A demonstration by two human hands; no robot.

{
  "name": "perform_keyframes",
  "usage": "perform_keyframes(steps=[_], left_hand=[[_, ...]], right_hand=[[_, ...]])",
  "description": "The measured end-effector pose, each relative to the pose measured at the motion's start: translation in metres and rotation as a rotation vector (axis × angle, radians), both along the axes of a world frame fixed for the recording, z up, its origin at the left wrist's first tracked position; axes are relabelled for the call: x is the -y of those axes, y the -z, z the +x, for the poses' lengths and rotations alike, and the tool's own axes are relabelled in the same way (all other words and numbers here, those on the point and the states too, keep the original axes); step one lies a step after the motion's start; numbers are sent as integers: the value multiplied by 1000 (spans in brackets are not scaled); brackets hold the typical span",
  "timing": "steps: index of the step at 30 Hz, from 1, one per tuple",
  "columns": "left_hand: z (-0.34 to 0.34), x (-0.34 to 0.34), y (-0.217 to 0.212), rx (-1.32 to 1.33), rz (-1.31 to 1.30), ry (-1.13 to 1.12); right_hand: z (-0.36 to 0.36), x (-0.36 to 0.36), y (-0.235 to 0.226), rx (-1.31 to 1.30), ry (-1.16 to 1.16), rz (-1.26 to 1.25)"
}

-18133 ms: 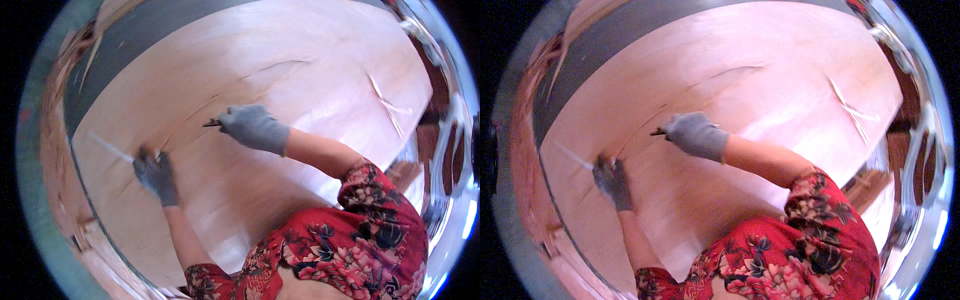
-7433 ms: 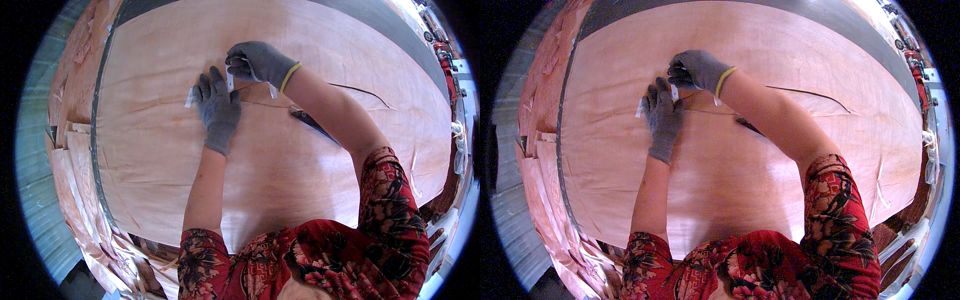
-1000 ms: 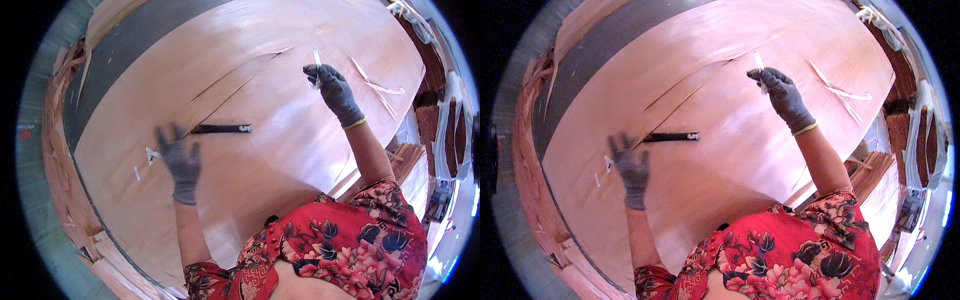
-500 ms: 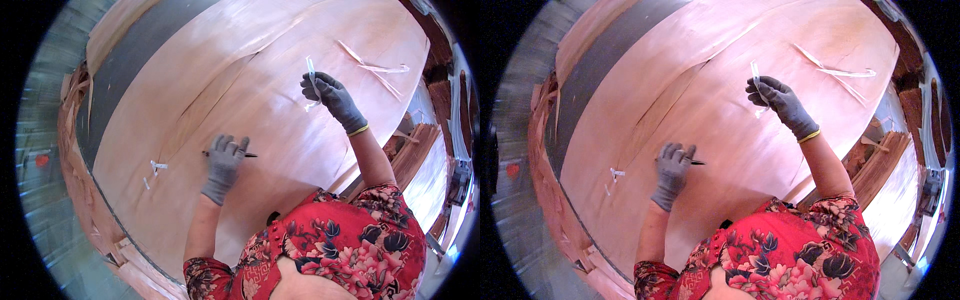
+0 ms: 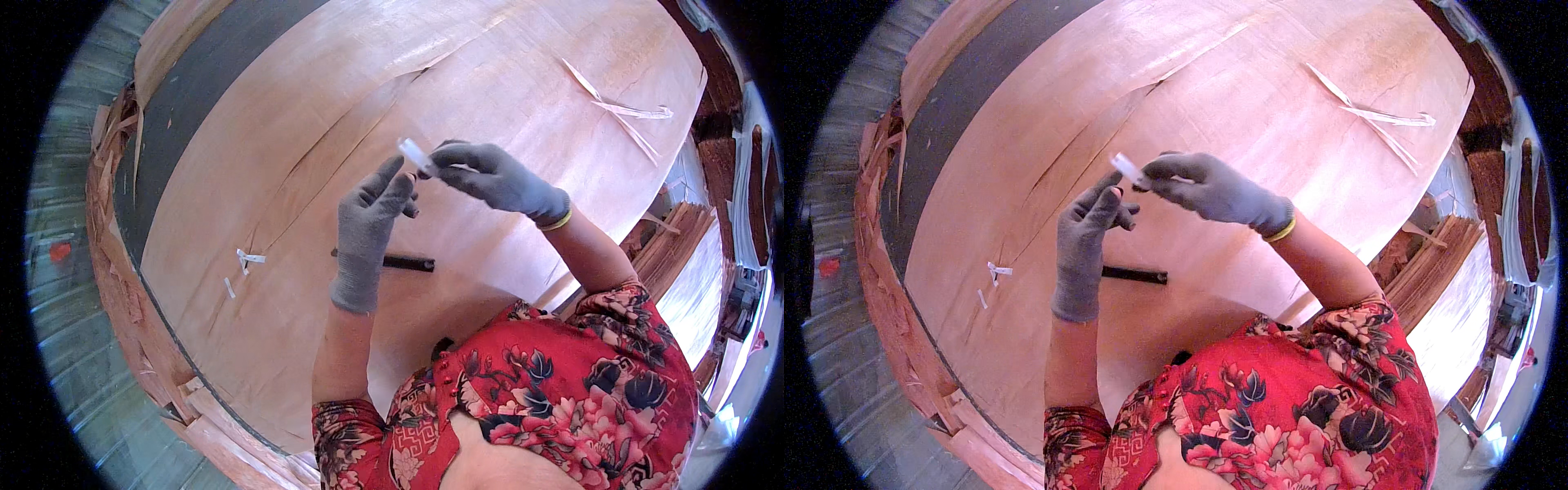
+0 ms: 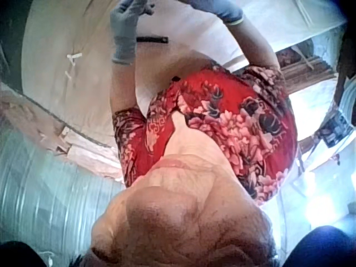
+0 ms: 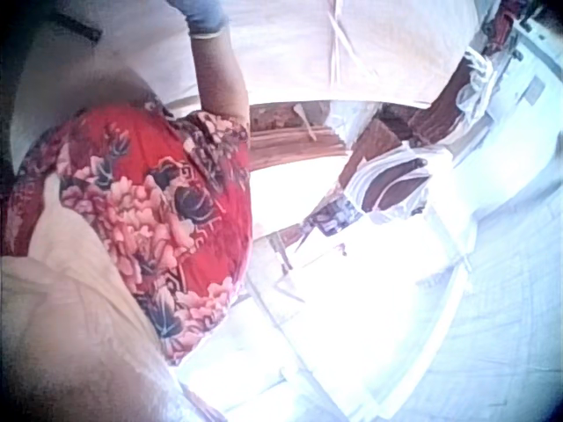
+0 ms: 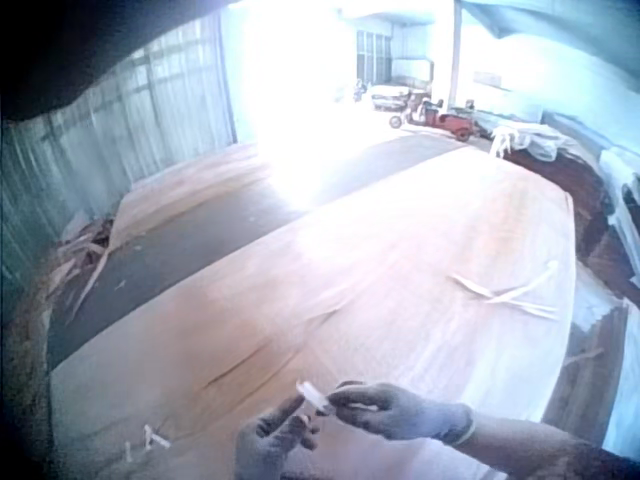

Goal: The person uses a utility knife and a metal ruler to cut a large sheet of wood veneer on a workbench. They measure and mark the veneer, then cut along the lines to separate a section. Finally, they lift the cut piece and place it on a stack of other veneer sheets.

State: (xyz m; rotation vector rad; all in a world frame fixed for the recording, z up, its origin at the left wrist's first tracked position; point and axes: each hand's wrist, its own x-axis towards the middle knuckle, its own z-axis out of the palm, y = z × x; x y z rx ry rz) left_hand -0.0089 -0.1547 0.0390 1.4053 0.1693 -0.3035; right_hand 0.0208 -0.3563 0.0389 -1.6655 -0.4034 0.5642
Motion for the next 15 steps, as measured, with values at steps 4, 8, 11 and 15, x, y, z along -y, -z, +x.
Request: perform_keyframes(steps=[4, 8, 11, 15], left_hand=[[-10, -3, -10, -15, -72, -29], [-26, -2, -30, 96, -33, -224], [-40, -10, -50, 187, -36, -339], [-53, -24, -78, 265, -7, -348]], right_hand=[[-12, -19, -8, 42, -60, 1], [-22, -25, -7, -139, -58, 179], [-30, -20, -17, -218, -74, 249], [-45, -5, -19, -224, -92, 199]])
